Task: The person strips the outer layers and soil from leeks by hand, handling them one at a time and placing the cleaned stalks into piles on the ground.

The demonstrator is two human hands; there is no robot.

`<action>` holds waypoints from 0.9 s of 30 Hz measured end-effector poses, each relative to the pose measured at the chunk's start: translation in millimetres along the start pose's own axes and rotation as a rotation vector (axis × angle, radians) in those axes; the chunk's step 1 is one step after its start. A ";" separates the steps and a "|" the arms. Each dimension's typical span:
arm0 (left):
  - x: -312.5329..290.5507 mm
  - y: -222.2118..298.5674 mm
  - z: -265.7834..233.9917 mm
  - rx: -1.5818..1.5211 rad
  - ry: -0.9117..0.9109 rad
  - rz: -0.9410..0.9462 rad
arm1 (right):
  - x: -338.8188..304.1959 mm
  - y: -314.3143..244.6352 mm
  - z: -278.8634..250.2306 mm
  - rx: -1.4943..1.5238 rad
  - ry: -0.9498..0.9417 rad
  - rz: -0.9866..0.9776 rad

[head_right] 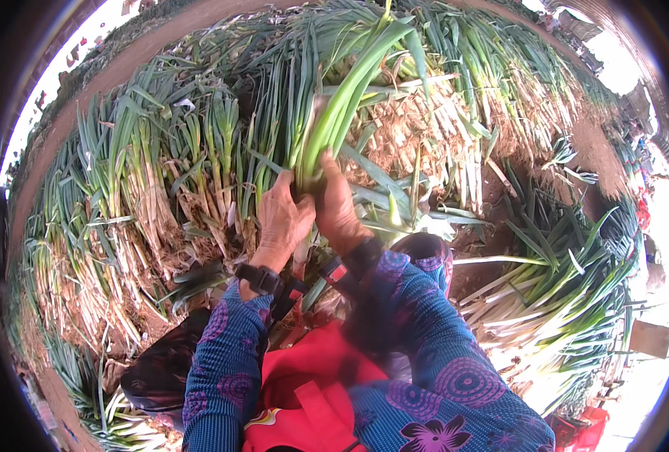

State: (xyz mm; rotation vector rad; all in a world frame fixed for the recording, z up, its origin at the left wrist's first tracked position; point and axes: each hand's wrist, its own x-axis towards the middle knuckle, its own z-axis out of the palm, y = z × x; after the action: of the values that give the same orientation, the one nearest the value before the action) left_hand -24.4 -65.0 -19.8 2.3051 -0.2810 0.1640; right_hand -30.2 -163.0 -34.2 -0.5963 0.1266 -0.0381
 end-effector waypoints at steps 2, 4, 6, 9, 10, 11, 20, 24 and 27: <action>0.6 -0.6 1.0 -0.014 0.002 -0.038 | 0.4 -0.2 1.6 0.009 0.010 0.008; -0.3 -1.6 7.0 -0.042 0.001 -0.063 | 3.5 -2.3 -5.8 -0.002 0.020 -0.021; -2.0 -7.8 8.9 -0.077 -0.021 -0.069 | -3.1 -1.4 -5.0 -0.019 0.022 -0.034; -2.6 -27.0 12.3 -0.454 -0.009 -0.207 | -10.3 -1.0 1.1 -0.101 0.042 -0.025; -1.3 -32.4 15.4 -0.600 0.006 -0.264 | -11.6 -2.1 0.8 -0.172 0.064 -0.011; -3.5 -41.1 15.3 -0.597 0.008 -0.269 | -12.1 -1.1 1.2 -0.170 0.064 -0.005; -15.3 -34.8 -4.1 -1.306 -0.436 -0.663 | -8.8 -22.6 -10.9 -0.666 -0.065 -0.220; -26.3 -58.3 3.3 -1.243 -0.419 -0.383 | 4.5 -27.3 -8.1 -0.150 -0.338 0.055; -26.8 -57.8 8.0 -1.317 -0.417 -0.514 | 10.8 -29.0 -18.8 -0.010 -0.501 0.165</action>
State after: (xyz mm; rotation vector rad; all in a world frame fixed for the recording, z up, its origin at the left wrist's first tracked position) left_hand -35.5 -28.6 -71.6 1.0049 0.0363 -0.6023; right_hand -21.9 -198.3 -34.4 -0.5874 -0.3102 0.2708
